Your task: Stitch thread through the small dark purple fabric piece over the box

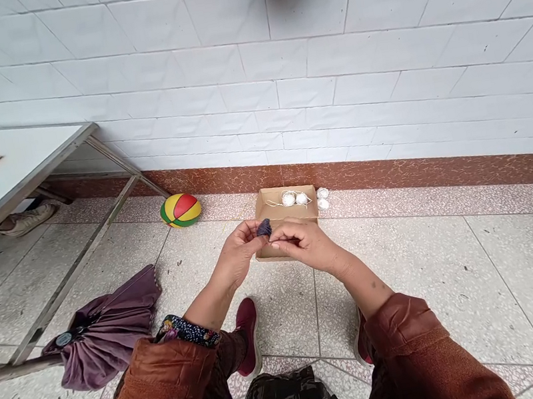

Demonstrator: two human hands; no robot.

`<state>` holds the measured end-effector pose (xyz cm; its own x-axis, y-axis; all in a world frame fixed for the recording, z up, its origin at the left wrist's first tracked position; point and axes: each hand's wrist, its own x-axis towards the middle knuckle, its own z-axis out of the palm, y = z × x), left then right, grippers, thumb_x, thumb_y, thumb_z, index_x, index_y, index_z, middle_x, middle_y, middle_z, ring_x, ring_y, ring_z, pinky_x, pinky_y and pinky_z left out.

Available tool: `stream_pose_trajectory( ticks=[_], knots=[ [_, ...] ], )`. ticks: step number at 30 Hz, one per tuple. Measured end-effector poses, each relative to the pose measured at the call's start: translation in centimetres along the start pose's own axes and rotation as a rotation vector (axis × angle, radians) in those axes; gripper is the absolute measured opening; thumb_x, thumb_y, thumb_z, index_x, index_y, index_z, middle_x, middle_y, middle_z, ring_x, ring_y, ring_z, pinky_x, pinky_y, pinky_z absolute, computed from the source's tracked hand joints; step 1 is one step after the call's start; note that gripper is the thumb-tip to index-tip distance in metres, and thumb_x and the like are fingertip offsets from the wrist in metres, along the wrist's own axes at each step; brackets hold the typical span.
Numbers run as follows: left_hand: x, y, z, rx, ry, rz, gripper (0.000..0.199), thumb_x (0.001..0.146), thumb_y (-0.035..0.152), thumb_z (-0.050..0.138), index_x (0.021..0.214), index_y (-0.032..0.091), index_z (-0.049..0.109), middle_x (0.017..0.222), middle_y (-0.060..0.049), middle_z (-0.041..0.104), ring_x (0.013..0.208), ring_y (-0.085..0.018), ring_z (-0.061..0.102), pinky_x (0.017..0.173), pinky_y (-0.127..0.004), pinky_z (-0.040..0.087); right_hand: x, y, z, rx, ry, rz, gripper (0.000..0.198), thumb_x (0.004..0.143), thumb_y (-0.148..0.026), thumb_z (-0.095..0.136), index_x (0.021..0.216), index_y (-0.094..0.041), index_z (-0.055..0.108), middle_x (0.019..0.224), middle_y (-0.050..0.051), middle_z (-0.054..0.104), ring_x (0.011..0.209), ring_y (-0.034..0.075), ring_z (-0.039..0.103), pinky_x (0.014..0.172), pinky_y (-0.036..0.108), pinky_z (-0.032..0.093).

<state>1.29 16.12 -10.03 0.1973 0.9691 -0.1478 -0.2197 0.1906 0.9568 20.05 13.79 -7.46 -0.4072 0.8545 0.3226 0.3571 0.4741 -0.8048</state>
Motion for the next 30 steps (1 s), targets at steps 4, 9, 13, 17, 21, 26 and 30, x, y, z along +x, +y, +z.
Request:
stream_pose_trajectory(
  ticks=[4,9,13,17,21,26,30],
  knots=[
    [-0.6,0.4,0.1,0.188,-0.183,0.01,0.025,0.066,0.017,0.075,0.089,0.017,0.066,0.084,-0.001,0.066,0.077,-0.013,0.058,0.074,-0.028,0.043,0.3,0.1,-1.1,0.03,0.114,0.03,0.012,0.094,-0.03,0.06,0.088,-0.024,0.068,0.084,0.002,0.065,0.08,0.017,0.059,0.075,0.032,0.047],
    [-1.5,1.2,0.4,0.137,-0.494,-0.052,0.027,0.073,0.023,0.076,0.098,0.018,0.067,0.087,-0.002,0.068,0.077,-0.013,0.059,0.072,-0.027,0.044,0.4,2.0,-0.7,0.048,0.203,0.152,0.01,0.091,-0.029,0.061,0.086,-0.022,0.065,0.081,0.001,0.062,0.074,0.016,0.056,0.071,0.029,0.045],
    [-1.4,1.1,0.4,-0.091,-0.411,-0.014,0.044,0.068,0.019,0.083,0.107,0.022,0.063,0.091,-0.001,0.067,0.081,-0.012,0.06,0.075,-0.026,0.045,0.2,2.5,0.0,0.072,0.165,0.236,0.009,0.091,-0.027,0.058,0.086,-0.021,0.063,0.076,-0.001,0.06,0.067,0.014,0.054,0.064,0.027,0.043],
    [-1.0,0.6,0.3,-0.201,-0.274,-0.054,0.046,0.069,0.021,0.082,0.112,0.024,0.066,0.1,-0.002,0.067,0.088,-0.014,0.059,0.078,-0.027,0.046,0.1,2.2,0.2,-0.022,0.101,0.153,0.013,0.091,-0.022,0.056,0.079,-0.021,0.061,0.076,0.0,0.059,0.071,0.015,0.054,0.067,0.027,0.042],
    [-0.7,0.3,0.2,-0.199,-0.161,-0.072,0.034,0.071,0.025,0.08,0.104,0.022,0.07,0.105,-0.003,0.066,0.09,-0.015,0.058,0.08,-0.029,0.045,-0.1,1.7,0.2,-0.047,0.002,0.079,0.013,0.093,-0.022,0.056,0.084,-0.021,0.065,0.078,0.0,0.059,0.074,0.014,0.055,0.071,0.027,0.042],
    [-0.6,0.6,0.2,0.089,-0.14,-0.012,0.029,0.074,0.023,0.073,0.103,0.018,0.069,0.101,-0.004,0.067,0.092,-0.017,0.058,0.082,-0.03,0.043,0.0,0.9,-0.3,0.037,-0.023,0.058,0.01,0.092,-0.023,0.062,0.086,-0.022,0.069,0.08,0.0,0.062,0.071,0.013,0.056,0.068,0.026,0.044],
    [-1.0,0.7,0.1,0.197,-0.376,-0.037,0.027,0.078,0.028,0.071,0.103,0.017,0.068,0.096,-0.004,0.065,0.087,-0.017,0.056,0.08,-0.031,0.041,0.3,1.3,-0.5,0.026,0.057,0.032,0.012,0.093,-0.027,0.064,0.084,-0.022,0.071,0.079,0.0,0.062,0.074,0.014,0.059,0.071,0.028,0.045]
  ],
)
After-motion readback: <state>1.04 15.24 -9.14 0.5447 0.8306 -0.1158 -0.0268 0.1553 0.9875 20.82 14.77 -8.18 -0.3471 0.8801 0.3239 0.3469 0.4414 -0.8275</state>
